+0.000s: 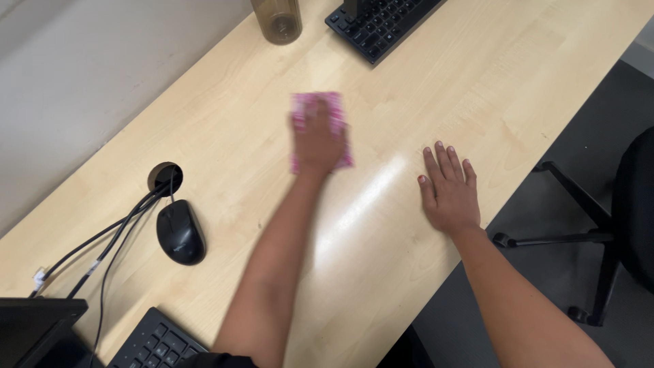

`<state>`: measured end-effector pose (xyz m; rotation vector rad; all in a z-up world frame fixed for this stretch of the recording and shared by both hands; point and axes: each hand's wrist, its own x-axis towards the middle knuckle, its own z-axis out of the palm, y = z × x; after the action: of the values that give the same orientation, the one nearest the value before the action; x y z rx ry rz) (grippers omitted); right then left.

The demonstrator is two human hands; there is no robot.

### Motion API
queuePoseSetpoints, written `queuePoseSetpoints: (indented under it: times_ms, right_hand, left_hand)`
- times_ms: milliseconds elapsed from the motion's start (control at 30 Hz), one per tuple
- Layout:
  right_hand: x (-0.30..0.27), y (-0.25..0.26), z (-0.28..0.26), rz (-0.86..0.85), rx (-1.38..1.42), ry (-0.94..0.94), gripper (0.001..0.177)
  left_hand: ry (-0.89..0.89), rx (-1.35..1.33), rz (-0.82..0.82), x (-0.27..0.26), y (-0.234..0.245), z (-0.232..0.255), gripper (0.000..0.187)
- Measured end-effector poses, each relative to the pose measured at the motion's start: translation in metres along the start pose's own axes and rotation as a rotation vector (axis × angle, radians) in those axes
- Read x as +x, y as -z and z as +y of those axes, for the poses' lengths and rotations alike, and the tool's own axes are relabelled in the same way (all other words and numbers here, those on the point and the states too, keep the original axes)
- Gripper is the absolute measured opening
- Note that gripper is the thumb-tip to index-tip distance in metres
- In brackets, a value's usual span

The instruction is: The person cleans the surface of a light-colored wooden desk using a pink cloth, wiping around monitors, keyboards, and a mouse.

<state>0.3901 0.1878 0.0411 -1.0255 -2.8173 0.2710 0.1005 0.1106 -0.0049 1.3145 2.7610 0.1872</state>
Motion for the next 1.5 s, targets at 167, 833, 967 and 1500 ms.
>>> queuePoseSetpoints:
  times_ms: [167,833,967,1500]
  right_hand:
    - [-0.001,-0.002,0.002,0.037,0.009,0.021,0.059]
    - [0.000,-0.005,0.003,0.003,-0.004,0.003,0.060]
    - [0.000,-0.005,0.004,0.010,-0.003,0.005,0.060]
    - [0.001,-0.006,0.003,0.031,-0.026,0.013,0.060]
  left_hand:
    - [-0.304,0.068,-0.059,-0.061,0.006,0.076,0.070]
    - [0.227,-0.073,0.110,-0.170,0.025,-0.104,0.078]
    - [0.139,-0.011,0.151,-0.177,0.018,-0.074,0.076]
    - [-0.019,0.001,0.084,-0.098,0.005,-0.021,0.074]
